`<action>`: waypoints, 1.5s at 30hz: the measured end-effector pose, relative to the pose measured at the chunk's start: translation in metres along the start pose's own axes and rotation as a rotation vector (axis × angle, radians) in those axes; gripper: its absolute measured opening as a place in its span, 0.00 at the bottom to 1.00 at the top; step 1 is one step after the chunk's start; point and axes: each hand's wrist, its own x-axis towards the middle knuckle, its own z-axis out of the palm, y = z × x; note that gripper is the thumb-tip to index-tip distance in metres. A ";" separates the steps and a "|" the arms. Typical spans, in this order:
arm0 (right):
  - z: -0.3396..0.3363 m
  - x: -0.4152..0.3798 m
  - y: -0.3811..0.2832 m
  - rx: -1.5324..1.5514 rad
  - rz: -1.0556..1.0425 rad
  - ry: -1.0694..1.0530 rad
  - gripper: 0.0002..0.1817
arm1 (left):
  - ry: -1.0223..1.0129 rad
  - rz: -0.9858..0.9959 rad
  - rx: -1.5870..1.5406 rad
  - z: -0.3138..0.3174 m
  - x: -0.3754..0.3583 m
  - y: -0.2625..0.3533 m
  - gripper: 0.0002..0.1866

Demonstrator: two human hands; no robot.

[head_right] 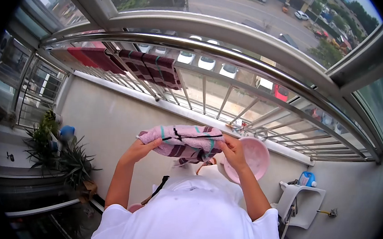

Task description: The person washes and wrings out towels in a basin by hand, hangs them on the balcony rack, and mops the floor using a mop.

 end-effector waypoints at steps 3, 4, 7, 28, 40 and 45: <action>-0.020 -0.004 -0.014 0.063 -0.051 0.146 0.14 | 0.123 0.141 -0.271 -0.017 0.007 0.008 0.20; -0.025 -0.004 -0.016 0.097 -0.045 0.183 0.15 | 0.174 0.165 -0.400 -0.020 0.011 0.009 0.19; -0.029 0.008 -0.005 0.025 0.077 0.110 0.17 | 0.121 0.076 -0.060 -0.036 0.051 -0.019 0.18; -0.139 0.200 0.047 -1.016 0.224 0.707 0.18 | 0.261 0.888 1.011 -0.101 0.411 -0.041 0.16; -0.092 0.119 0.089 -0.743 -0.060 1.036 0.13 | 0.146 0.627 0.559 -0.105 0.271 -0.015 0.09; -0.135 0.113 0.187 -0.552 0.017 0.968 0.18 | 0.221 0.342 0.251 -0.092 0.309 -0.140 0.24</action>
